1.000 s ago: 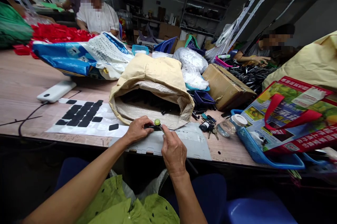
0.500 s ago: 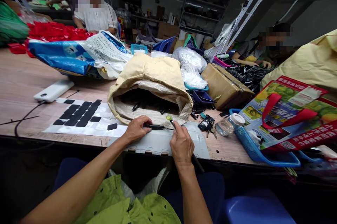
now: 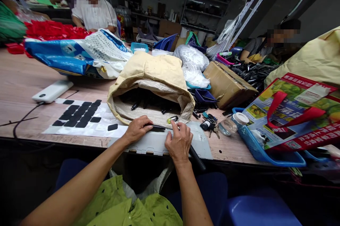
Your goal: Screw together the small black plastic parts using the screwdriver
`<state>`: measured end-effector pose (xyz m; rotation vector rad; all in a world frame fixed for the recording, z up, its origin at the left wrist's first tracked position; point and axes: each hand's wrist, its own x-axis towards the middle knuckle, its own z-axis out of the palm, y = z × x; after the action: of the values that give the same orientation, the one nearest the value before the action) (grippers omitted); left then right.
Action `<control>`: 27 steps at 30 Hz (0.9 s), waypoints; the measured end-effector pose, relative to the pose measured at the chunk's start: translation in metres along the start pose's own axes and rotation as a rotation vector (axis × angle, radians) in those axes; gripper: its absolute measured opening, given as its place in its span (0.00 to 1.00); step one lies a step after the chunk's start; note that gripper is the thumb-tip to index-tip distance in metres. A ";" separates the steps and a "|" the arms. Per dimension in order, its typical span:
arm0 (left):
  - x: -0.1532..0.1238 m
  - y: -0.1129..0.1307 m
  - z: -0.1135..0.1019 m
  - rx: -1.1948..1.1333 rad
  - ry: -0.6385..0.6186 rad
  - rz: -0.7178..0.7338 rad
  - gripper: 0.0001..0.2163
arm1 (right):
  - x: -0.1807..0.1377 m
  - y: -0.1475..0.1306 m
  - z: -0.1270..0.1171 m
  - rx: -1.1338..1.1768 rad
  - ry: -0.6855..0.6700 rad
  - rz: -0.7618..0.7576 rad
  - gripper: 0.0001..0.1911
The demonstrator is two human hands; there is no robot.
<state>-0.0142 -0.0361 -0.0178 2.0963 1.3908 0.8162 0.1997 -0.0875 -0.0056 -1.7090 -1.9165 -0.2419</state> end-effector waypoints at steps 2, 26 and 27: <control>-0.001 0.001 0.000 0.004 -0.001 0.010 0.07 | 0.002 -0.009 0.000 0.050 -0.066 -0.124 0.24; -0.004 0.001 -0.003 0.011 -0.085 0.113 0.08 | 0.005 -0.011 0.020 0.225 -0.227 -0.304 0.05; -0.005 0.001 -0.003 0.013 -0.086 0.111 0.08 | 0.005 -0.011 0.020 0.226 -0.223 -0.301 0.05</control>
<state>-0.0170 -0.0406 -0.0156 2.2076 1.2478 0.7522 0.1834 -0.0759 -0.0170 -1.3444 -2.2672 0.0579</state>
